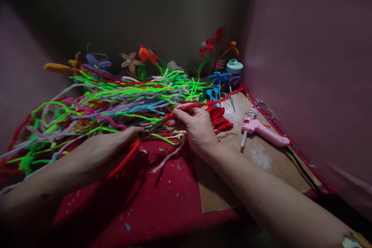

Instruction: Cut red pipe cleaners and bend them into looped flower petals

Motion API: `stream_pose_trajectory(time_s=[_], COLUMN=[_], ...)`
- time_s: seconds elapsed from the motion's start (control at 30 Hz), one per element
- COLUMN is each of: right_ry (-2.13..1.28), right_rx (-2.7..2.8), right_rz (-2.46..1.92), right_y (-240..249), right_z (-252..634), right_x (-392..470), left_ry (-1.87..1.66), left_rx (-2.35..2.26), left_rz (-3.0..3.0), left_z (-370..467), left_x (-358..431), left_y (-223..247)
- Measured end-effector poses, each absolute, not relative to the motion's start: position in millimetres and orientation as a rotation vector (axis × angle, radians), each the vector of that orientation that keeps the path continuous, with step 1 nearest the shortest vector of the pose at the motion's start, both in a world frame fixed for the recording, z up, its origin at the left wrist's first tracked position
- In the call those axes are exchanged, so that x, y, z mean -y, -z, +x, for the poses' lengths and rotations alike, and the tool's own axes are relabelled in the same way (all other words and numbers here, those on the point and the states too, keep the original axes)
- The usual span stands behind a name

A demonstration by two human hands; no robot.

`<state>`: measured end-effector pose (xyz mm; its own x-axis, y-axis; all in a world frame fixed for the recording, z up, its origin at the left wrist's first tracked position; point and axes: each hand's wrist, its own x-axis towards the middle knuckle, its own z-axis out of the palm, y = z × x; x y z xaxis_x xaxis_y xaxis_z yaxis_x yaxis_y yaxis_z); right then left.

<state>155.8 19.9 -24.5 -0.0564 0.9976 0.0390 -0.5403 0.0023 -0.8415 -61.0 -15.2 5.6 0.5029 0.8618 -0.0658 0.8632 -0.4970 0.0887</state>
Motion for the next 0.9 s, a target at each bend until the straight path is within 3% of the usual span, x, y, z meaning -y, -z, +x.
stream_pose_trajectory(time_s=[0.9], right_ry=[-1.631], right_rx=[0.818], right_rz=[-0.654], right_y=[24.0], right_z=[156.2], right_x=[-18.2], left_ry=[-0.017], left_rx=[-1.455], left_rz=[2.634], left_z=[-49.7], left_x=[19.3], left_y=[-2.4])
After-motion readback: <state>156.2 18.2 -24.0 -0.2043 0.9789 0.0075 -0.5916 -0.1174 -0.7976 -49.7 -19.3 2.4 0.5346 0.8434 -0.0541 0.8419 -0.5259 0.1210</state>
